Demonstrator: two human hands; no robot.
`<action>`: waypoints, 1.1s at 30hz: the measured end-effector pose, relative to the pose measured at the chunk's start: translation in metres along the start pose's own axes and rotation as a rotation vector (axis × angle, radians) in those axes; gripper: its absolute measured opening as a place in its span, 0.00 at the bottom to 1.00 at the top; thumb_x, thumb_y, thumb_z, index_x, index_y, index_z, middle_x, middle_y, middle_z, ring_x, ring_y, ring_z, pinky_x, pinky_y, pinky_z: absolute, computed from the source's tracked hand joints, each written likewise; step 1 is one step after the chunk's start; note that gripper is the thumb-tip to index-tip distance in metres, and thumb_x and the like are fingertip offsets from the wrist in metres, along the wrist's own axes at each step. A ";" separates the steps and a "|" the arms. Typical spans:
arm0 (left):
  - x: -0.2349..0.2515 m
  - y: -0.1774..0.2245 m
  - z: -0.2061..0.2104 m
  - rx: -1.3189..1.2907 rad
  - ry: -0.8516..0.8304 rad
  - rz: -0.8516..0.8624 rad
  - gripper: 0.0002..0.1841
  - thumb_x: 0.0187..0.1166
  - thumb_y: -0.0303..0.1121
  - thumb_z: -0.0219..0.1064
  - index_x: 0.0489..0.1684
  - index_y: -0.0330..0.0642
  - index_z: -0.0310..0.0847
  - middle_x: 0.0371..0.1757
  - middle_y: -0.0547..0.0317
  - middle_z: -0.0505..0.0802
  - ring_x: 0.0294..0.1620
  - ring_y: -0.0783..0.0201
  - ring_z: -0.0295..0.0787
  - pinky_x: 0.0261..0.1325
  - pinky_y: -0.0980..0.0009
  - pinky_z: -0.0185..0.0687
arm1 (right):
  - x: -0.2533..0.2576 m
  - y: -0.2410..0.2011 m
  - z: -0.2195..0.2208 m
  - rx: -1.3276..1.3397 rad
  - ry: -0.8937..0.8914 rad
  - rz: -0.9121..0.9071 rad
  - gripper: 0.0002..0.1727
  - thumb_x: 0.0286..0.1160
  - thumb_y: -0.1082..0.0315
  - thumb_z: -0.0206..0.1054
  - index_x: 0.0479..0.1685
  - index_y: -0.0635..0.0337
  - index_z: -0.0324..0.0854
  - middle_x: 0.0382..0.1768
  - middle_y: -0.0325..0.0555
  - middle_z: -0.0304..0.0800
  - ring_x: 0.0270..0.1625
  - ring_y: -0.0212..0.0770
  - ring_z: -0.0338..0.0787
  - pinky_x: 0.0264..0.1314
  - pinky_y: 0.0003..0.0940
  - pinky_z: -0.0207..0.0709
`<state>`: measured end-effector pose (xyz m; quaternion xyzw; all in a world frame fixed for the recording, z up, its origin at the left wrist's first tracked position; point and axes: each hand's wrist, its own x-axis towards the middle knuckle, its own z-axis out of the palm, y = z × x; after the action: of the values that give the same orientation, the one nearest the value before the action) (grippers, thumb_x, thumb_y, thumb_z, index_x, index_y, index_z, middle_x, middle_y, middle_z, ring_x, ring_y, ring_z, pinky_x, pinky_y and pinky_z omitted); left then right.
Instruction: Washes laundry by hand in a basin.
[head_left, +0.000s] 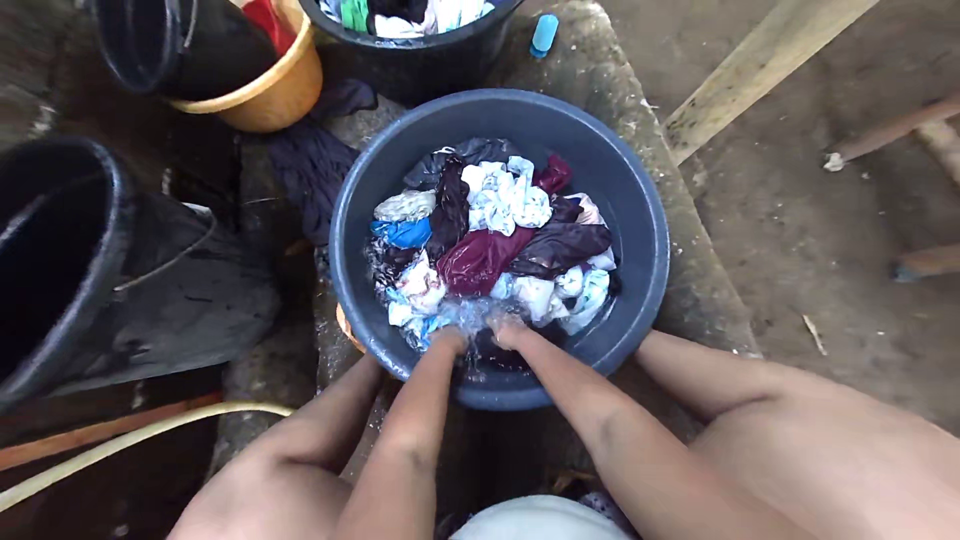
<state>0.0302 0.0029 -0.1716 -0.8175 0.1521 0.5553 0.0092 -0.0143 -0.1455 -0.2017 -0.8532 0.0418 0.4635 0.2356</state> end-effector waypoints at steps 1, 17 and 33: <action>-0.001 -0.007 0.000 -0.056 0.020 0.057 0.26 0.89 0.43 0.57 0.73 0.28 0.77 0.78 0.31 0.80 0.82 0.34 0.73 0.80 0.31 0.64 | 0.003 0.006 -0.005 0.046 0.000 -0.058 0.37 0.85 0.62 0.64 0.92 0.62 0.58 0.89 0.68 0.58 0.92 0.67 0.56 0.90 0.69 0.49; -0.183 0.020 -0.065 -1.397 0.912 0.716 0.04 0.85 0.31 0.64 0.43 0.42 0.82 0.34 0.63 0.87 0.32 0.71 0.83 0.39 0.69 0.84 | -0.068 -0.048 -0.022 1.474 0.522 -0.298 0.31 0.96 0.49 0.45 0.86 0.60 0.65 0.83 0.58 0.70 0.83 0.51 0.72 0.83 0.53 0.67; -0.133 -0.005 -0.036 -1.126 0.514 0.443 0.18 0.91 0.36 0.58 0.73 0.37 0.73 0.56 0.44 0.88 0.51 0.56 0.87 0.55 0.56 0.84 | -0.086 0.003 -0.069 0.731 0.910 -0.193 0.22 0.89 0.62 0.60 0.68 0.74 0.77 0.64 0.72 0.84 0.68 0.66 0.85 0.73 0.63 0.75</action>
<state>0.0194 0.0324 -0.0370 -0.7533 0.0003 0.3258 -0.5713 -0.0107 -0.1911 -0.1018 -0.8297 0.2178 -0.0170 0.5137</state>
